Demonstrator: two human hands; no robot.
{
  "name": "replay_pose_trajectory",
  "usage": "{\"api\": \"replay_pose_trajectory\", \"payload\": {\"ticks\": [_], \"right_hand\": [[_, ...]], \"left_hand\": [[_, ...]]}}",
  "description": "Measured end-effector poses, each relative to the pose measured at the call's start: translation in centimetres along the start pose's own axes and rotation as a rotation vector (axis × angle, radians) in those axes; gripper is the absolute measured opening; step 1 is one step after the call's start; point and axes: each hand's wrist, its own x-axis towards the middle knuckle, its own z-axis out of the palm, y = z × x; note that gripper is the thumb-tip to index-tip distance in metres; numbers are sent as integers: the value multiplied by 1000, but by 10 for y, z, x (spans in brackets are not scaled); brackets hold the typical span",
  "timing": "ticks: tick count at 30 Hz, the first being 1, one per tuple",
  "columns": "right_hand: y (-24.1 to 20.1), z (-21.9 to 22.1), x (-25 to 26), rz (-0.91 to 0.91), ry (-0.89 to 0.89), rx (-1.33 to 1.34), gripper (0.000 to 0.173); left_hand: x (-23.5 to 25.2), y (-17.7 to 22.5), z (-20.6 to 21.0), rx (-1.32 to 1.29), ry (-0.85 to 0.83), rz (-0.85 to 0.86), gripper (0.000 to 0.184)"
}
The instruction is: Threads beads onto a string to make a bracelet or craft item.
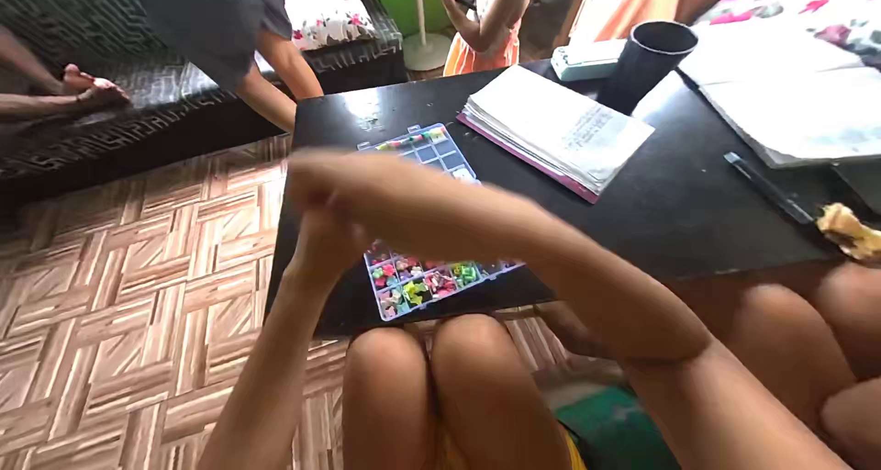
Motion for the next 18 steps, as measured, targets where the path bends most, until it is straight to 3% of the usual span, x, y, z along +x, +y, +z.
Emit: {"api": "replay_pose_trajectory", "payload": {"ticks": [1,3,5,7,13,18], "right_hand": [[-10,-20,-8,198,-24,-104,18],[13,-45,-24,449,-51,-264,17],[47,-57,-47,585,-59,-340,17],[67,-61,-65,655,-65,-376,17],[74,-56,-78,691,-65,-425,16],[78,-51,-84,703,3,-556,30]], "left_hand": [[10,-10,4,-10,-85,-5,22],[28,-35,15,-29,-291,-9,16],[40,-61,30,-59,-452,-45,19],[54,-66,35,-108,-561,-135,34],[94,-36,52,-455,-445,-372,32],[81,-33,82,-503,-345,-320,36]]}}
